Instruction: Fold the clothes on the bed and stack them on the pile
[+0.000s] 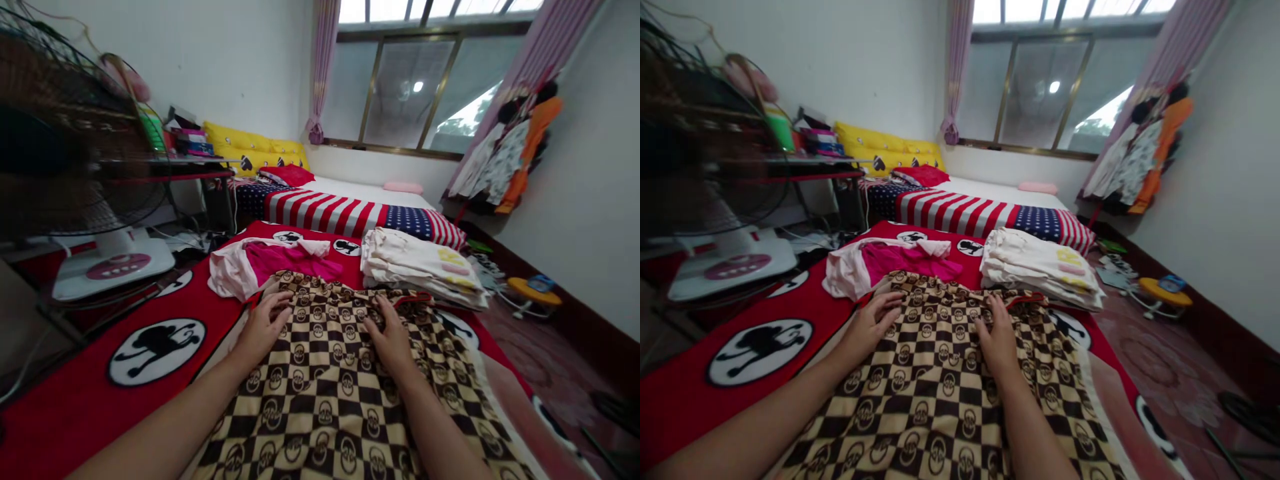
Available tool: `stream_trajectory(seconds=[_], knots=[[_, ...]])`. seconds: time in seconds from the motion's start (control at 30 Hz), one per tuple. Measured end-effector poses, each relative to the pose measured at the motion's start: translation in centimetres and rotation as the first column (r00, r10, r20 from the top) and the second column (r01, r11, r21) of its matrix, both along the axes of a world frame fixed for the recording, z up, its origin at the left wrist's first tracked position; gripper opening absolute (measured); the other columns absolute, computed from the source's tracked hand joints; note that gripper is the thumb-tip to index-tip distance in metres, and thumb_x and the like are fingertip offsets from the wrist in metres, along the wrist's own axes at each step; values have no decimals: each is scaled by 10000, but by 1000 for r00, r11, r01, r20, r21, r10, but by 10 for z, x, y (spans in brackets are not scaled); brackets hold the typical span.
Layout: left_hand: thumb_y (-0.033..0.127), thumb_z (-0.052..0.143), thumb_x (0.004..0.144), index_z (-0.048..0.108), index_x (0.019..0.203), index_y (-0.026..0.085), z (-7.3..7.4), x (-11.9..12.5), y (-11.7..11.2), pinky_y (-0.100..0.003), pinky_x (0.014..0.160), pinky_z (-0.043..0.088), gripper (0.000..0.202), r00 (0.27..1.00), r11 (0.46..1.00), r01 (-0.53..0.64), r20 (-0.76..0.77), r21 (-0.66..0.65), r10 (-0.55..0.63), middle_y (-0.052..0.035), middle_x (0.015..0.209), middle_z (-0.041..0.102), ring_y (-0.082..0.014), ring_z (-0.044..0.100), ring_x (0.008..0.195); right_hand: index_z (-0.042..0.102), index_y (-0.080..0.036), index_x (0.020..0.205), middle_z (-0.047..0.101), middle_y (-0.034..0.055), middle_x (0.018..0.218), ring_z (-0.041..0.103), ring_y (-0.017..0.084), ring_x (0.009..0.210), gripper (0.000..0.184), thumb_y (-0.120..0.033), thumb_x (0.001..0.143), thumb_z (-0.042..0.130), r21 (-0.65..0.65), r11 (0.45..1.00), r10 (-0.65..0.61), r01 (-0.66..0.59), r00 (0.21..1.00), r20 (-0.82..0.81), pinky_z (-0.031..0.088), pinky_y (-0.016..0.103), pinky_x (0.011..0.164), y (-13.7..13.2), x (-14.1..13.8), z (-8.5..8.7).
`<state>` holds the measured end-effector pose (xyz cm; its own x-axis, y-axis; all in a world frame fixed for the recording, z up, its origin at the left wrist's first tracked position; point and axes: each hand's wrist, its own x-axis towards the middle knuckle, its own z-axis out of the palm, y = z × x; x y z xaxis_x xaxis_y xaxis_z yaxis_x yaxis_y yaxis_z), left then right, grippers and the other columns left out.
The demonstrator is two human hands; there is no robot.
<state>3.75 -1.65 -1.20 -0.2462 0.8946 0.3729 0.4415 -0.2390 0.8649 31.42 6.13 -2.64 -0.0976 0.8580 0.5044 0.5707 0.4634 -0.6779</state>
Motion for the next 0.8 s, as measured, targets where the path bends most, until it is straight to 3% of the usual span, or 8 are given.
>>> stream_trajectory(seconds=[0.1,0.17,0.23,0.37,0.5,0.6,0.7,0.8], knots=[[389,530,807,571,1114,146,2,-5,1,-343,801,570,394,975,994,-105,197,5,102,-132,1146,640,-237,639,1040,552,-179,1268,506,140,1387,457,295,1295,549,-433,781,581,-79,995,-70,57,984,-163,369,493,1078,9,14,-4],[399,516,811,565,1098,144,7,-12,0,-323,739,573,388,953,979,-204,234,20,194,-128,1127,649,-232,648,997,580,-191,1222,549,130,1340,524,288,1230,501,-437,786,590,-140,990,-65,29,964,-259,427,476,1034,12,22,-3],[385,498,822,573,1093,156,15,-24,-3,-310,747,560,363,934,943,-327,172,62,313,-105,1107,655,-213,650,956,628,-194,1134,559,127,1329,536,284,1215,417,-418,784,604,-149,989,-34,-9,957,-288,431,468,1031,11,25,-2],[357,511,806,587,1108,163,28,-57,-9,-326,803,524,367,834,853,-515,-181,85,521,-96,1053,654,-210,645,903,682,-191,973,552,137,1324,512,298,1232,291,-390,772,615,-131,991,-12,-22,967,-256,408,490,1045,9,24,-2],[359,514,804,495,1282,141,25,-80,-7,-354,779,517,526,824,874,-467,-424,-134,375,-83,914,653,-222,652,790,687,-205,947,564,124,1300,505,291,1232,254,-376,779,602,-120,992,0,-30,970,-244,376,493,1066,8,23,-1],[326,537,782,393,1411,217,21,-83,1,-368,831,505,654,753,893,-440,-583,-97,307,-118,1168,555,-254,627,965,700,-211,895,593,119,1247,526,291,1199,219,-364,774,601,-118,992,5,-34,971,-240,366,499,1068,7,22,1],[451,602,753,311,1465,304,24,-81,11,-399,857,497,783,674,886,-453,-689,-98,268,-141,1360,364,-347,499,1208,712,-220,834,619,112,1193,551,291,1155,191,-356,770,594,-120,992,11,-41,969,-245,384,496,1049,5,20,5],[596,603,723,319,1459,345,30,-77,24,-446,841,495,829,618,851,-498,-756,-165,215,-157,1412,277,-412,482,1211,719,-223,795,632,105,1164,562,288,1132,188,-354,760,588,-109,994,4,-30,972,-236,383,482,1046,3,17,7]])
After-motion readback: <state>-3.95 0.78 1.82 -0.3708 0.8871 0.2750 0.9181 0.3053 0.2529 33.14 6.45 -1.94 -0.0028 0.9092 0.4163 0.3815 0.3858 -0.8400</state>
